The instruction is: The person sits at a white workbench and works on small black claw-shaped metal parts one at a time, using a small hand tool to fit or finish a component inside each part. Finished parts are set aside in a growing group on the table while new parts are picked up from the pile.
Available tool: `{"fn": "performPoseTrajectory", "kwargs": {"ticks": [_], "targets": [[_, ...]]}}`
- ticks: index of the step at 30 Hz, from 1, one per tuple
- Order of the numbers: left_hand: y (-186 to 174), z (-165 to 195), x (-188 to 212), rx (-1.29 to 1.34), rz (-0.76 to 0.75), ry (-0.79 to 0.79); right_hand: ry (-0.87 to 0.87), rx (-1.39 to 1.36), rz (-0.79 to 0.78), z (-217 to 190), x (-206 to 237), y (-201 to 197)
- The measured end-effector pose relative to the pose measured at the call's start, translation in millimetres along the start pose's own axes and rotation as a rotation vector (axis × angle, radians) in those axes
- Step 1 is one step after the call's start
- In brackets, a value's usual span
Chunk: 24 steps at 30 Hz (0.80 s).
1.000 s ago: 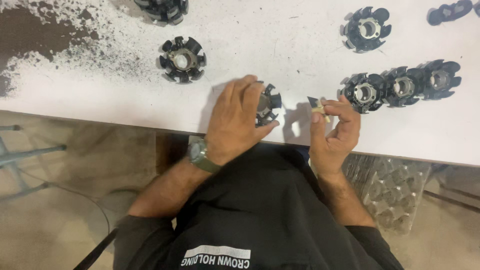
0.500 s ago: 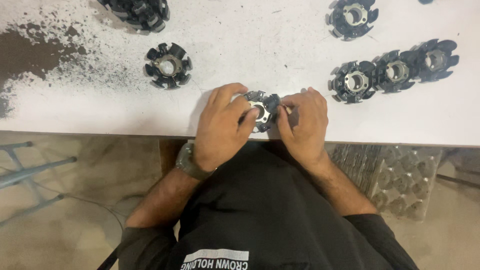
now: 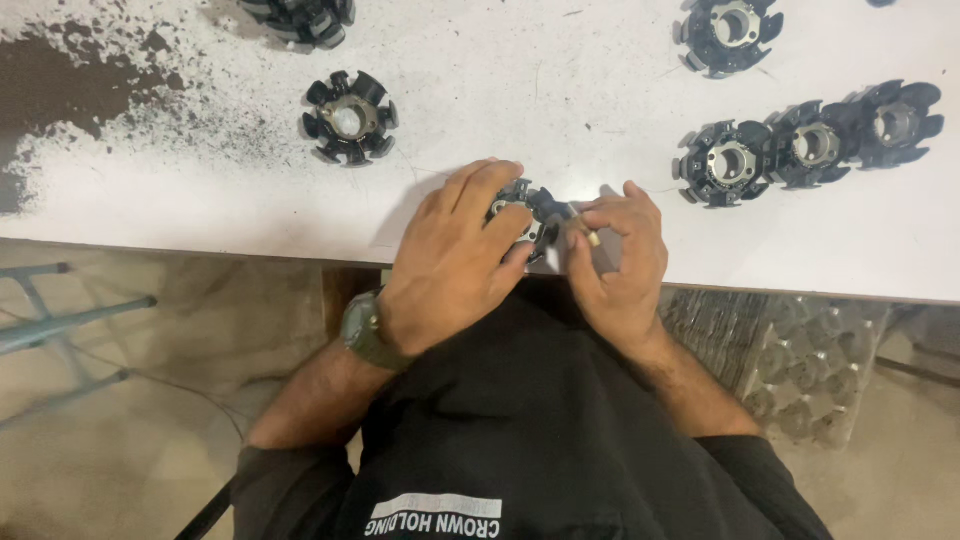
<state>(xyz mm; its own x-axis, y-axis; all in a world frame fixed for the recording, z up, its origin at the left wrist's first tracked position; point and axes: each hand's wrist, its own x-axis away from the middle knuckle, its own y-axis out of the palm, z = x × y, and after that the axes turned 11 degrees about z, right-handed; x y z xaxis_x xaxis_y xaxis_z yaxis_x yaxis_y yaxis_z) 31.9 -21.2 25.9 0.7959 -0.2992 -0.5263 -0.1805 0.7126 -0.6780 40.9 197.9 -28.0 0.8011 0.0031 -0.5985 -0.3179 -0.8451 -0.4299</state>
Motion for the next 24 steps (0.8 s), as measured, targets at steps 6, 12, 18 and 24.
{"fn": "performPoseTrajectory", "kwargs": {"ticks": [6,12,18,24], "targets": [[31.7,-11.1,0.4,-0.023,-0.016,-0.216,-0.069,0.138,-0.042,-6.0,4.1,7.7],[34.0,-14.2,10.4,0.045,0.086,-0.222,-0.107,0.177,-0.054,-9.9,0.3,9.4],[31.9,-13.2,6.2,0.004,0.124,-0.161,-0.082,0.138,-0.096,-15.3,-10.7,6.9],[38.4,-8.3,7.2,0.081,0.098,-0.229,-0.045,0.127,-0.122,-16.2,-14.9,5.9]]}}
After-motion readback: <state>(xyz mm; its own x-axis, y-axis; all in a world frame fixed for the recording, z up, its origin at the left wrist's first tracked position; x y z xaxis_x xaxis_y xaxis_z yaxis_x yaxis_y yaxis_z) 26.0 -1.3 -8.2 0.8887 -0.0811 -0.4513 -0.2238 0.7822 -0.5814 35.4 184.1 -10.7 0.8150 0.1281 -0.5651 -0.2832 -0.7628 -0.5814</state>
